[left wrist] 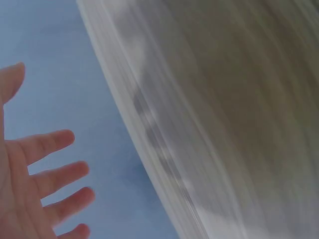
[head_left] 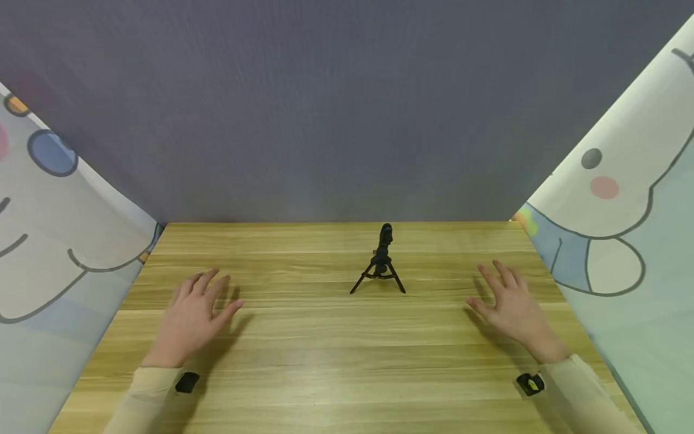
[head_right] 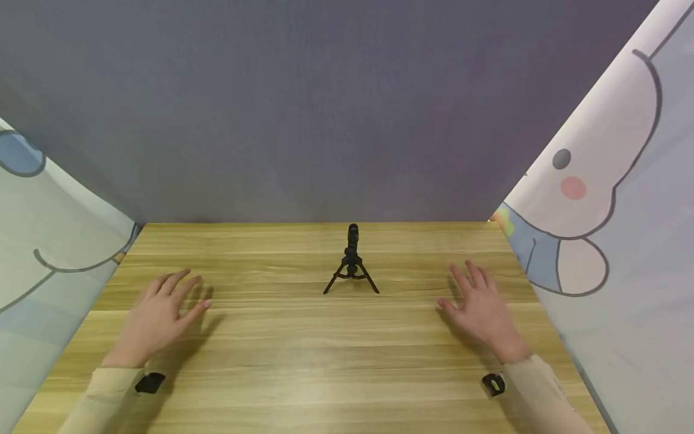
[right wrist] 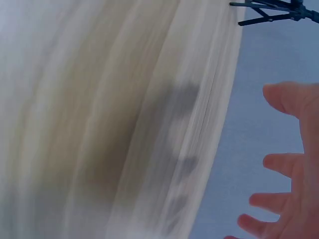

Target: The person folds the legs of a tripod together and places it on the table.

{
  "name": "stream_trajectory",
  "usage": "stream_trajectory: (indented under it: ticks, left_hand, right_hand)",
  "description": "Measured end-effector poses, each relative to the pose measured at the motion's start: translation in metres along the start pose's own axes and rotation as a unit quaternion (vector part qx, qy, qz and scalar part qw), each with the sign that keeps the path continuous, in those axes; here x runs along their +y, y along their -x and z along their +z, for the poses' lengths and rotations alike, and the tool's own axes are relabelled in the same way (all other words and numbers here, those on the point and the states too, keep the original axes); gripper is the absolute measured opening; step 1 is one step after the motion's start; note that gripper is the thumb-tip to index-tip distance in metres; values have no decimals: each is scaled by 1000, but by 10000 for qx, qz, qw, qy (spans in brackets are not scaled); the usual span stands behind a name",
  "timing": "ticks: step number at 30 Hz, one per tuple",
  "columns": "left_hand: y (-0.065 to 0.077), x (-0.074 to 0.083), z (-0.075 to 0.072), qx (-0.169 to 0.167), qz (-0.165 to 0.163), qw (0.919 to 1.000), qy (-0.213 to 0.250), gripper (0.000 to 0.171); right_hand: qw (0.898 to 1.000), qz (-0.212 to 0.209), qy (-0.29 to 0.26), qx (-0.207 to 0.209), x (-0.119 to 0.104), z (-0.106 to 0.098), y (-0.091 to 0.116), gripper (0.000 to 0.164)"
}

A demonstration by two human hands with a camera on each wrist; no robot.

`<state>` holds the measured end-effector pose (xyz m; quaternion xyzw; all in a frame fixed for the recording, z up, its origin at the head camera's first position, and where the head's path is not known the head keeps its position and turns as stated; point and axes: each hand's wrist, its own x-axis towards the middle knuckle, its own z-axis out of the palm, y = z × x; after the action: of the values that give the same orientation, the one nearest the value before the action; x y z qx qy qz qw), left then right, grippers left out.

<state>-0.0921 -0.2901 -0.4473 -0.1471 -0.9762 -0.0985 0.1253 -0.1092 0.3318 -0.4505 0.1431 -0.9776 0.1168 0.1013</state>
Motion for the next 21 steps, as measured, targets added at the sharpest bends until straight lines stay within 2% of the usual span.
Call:
stream_trajectory:
  ticks: [7,12,21]
  left_hand:
    - [-6,12,2,-77,-139,9990,423,59]
    - [-15,24,4,-4,-100,9969,784,52]
    - [-32,47,15,-156,-108,9849,1723,45]
  right_hand:
    - [9985,41,-534,133,-7,5,1,70]
    - [9953,141,-917,270,-17,8,-3,63]
    - [9876,64,-1456,576,-36,9,-14,57]
